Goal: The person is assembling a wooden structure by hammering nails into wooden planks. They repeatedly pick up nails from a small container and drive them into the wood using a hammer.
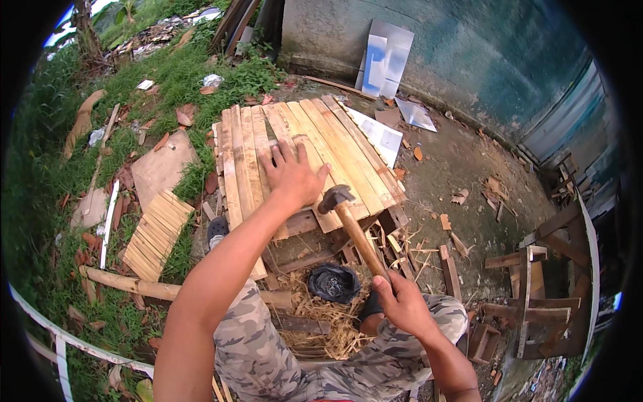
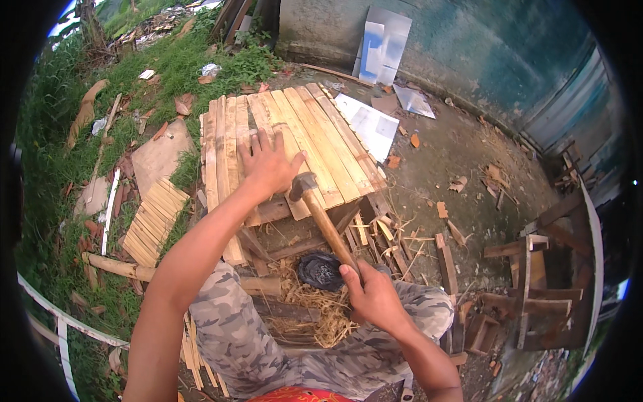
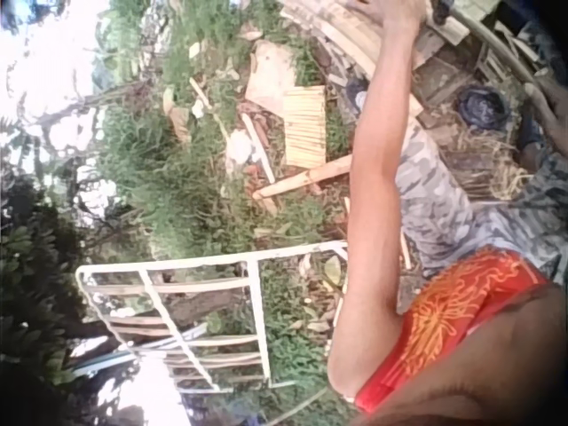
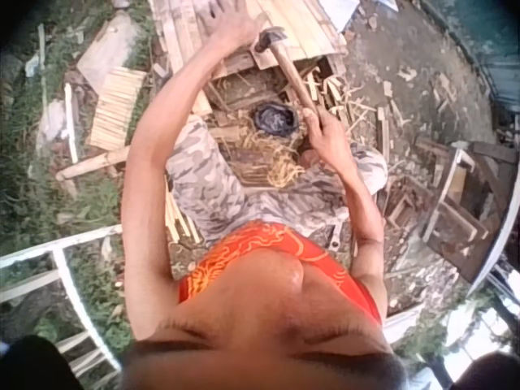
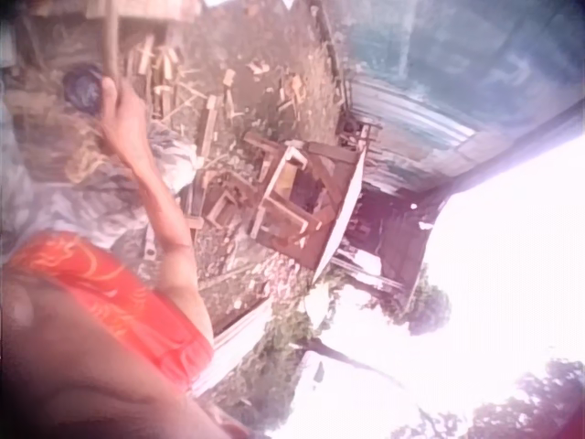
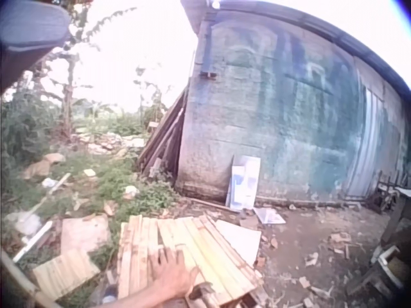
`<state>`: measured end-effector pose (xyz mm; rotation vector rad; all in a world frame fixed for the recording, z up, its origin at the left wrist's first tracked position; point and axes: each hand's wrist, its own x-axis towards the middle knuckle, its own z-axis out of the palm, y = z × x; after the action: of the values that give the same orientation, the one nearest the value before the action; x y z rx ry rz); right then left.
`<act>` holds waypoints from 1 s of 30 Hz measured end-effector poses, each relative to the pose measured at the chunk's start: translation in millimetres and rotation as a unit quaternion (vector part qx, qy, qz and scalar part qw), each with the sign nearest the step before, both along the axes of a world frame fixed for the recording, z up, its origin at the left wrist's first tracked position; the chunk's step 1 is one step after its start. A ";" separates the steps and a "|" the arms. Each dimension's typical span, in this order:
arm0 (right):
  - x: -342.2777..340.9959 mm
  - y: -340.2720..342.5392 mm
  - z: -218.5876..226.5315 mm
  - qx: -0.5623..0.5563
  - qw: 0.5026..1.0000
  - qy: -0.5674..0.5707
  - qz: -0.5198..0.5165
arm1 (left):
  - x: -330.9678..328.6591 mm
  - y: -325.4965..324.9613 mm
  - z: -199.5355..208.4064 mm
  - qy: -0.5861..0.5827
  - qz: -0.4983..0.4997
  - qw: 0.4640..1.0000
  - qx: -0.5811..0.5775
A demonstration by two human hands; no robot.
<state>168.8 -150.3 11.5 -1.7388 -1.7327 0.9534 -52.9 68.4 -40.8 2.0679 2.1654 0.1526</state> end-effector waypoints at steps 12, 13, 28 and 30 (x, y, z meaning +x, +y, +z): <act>-1.3 -2.6 1.0 -0.004 1.000 -0.005 0.011 | -2.6 -0.8 3.6 0.001 -0.006 1.000 -0.002; 1.9 -2.2 1.6 -0.008 1.000 0.025 -0.002 | -2.3 -2.2 2.5 0.002 -0.003 1.000 0.006; 88.9 55.5 -57.1 0.050 0.939 0.231 -0.249 | -4.2 -19.0 3.5 -0.022 -0.007 1.000 0.014; 94.3 50.9 -52.8 0.045 0.921 0.293 -0.254 | 1.7 -35.3 2.4 -0.029 -0.029 0.999 0.023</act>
<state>263.0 -99.4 -41.3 -1.5153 -0.8713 0.9934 -51.2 33.2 -38.4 2.1191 2.0851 0.2550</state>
